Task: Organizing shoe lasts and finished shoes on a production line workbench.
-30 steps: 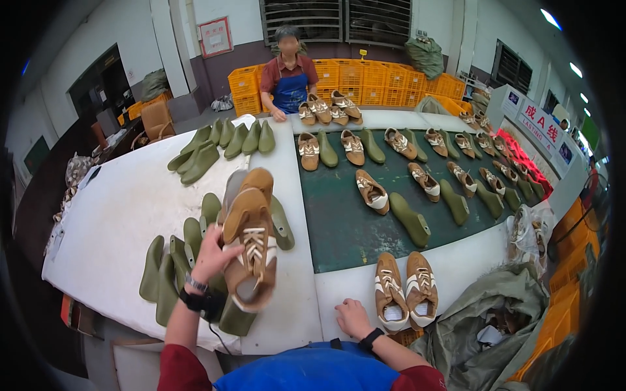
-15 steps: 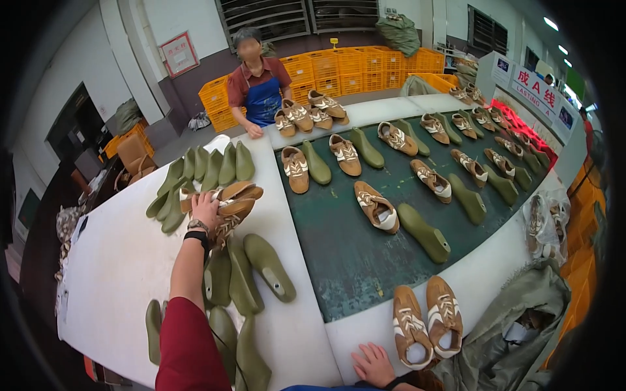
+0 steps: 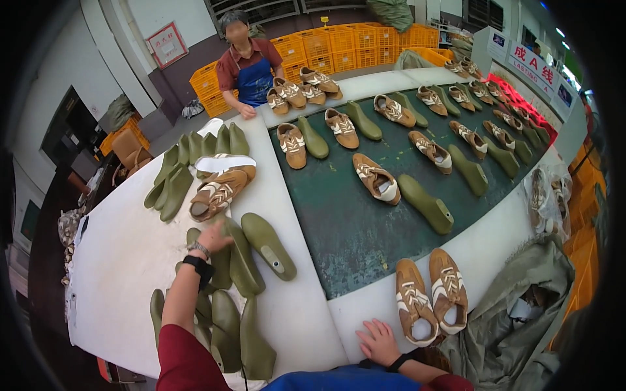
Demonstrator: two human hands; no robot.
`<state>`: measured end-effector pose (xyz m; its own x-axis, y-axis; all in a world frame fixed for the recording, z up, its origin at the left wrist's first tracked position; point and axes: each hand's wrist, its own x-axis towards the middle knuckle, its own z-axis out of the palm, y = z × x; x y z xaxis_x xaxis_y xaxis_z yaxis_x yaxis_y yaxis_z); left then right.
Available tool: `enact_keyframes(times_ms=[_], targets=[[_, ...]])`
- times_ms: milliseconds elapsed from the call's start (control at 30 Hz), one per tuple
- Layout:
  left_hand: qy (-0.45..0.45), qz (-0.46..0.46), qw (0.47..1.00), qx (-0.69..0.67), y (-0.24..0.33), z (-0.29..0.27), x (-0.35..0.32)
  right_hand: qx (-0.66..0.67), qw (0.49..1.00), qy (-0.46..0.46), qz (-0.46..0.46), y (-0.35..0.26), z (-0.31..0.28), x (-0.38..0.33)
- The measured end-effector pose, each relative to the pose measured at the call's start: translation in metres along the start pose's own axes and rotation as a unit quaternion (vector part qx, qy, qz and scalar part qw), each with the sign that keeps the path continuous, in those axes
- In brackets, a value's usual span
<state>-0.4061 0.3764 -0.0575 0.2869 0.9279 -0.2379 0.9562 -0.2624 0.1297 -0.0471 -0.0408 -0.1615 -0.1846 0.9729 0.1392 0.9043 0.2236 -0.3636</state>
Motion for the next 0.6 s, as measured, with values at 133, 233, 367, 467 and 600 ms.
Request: enact_keyframes(times_ms=[133,233,367,467,600], targets=[[-0.108,-0.013,0.994,0.009,0.013,0.045,-0.058,0.087,0.994,-0.043,-0.046,-0.006,-0.01,0.022],[-0.159,-0.055,0.985,-0.037,0.018,0.074,-0.067,0.211,0.938,-0.272,-0.028,-0.028,-0.026,0.057],[-0.14,-0.169,0.968,-0.125,0.026,0.094,-0.059,0.14,0.916,-0.328,-0.185,-0.074,-0.067,0.126],[-0.054,-0.246,0.946,-0.205,0.025,0.112,-0.053,0.118,0.937,-0.285,-0.165,-0.088,-0.069,0.194],[-0.053,-0.255,0.931,-0.258,0.041,0.106,-0.051,0.011,0.994,-0.1,-0.052,-0.078,-0.021,0.272]])
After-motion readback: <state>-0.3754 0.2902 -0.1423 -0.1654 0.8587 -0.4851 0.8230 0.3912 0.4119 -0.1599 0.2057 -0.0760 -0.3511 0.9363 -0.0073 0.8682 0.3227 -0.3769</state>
